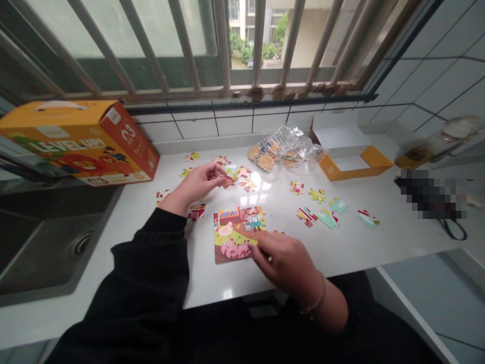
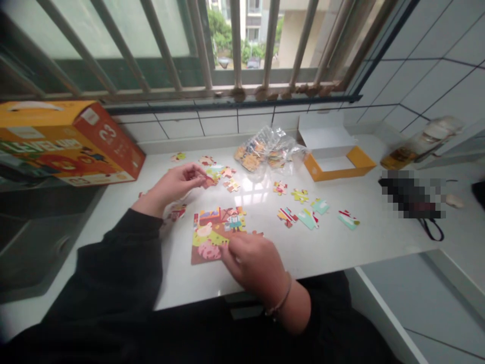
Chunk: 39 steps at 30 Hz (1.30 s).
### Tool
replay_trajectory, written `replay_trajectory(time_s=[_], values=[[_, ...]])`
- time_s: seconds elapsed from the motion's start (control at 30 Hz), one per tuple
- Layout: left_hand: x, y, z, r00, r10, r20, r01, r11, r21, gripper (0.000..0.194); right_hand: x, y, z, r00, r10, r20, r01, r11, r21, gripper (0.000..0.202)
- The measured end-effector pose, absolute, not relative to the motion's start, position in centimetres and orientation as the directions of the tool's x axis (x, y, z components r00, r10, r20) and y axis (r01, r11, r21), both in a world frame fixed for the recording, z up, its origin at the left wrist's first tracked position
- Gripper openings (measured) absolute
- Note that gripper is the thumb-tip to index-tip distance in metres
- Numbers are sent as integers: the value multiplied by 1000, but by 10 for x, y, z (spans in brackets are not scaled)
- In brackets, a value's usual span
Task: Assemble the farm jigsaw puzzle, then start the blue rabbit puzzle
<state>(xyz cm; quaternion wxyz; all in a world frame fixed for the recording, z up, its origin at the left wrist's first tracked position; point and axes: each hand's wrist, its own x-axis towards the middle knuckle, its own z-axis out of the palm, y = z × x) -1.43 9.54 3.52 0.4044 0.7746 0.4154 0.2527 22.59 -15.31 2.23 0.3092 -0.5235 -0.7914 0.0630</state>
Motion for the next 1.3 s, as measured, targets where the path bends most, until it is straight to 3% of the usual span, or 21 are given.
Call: replay_trajectory(time_s=[0.13,0.3,0.57,0.87,1.03,1.17,1.3], values=[[20,45,26,678,724,129,402,-512,759,18,260,-65,43,-216,879,426,806,407,-429,45],[44,23,6,717,663,214,369,-622,690,24,280,7,8,-196,897,396,773,390,-501,28],[46,32,-6,712,640,290,384,-700,602,25,277,10,-10,-512,786,348,633,619,-465,54],[37,35,-7,739,628,246,406,-705,581,35,283,10,-14,-437,851,290,764,522,-379,64],[36,36,-6,729,646,228,460,-708,536,35,288,7,-11,-253,920,301,881,347,-322,47],[36,38,-8,738,630,242,447,-725,524,38,286,6,-9,-368,844,390,768,512,-384,24],[36,39,-11,732,634,249,454,-727,516,33,284,7,-15,-445,827,343,713,559,-423,23]])
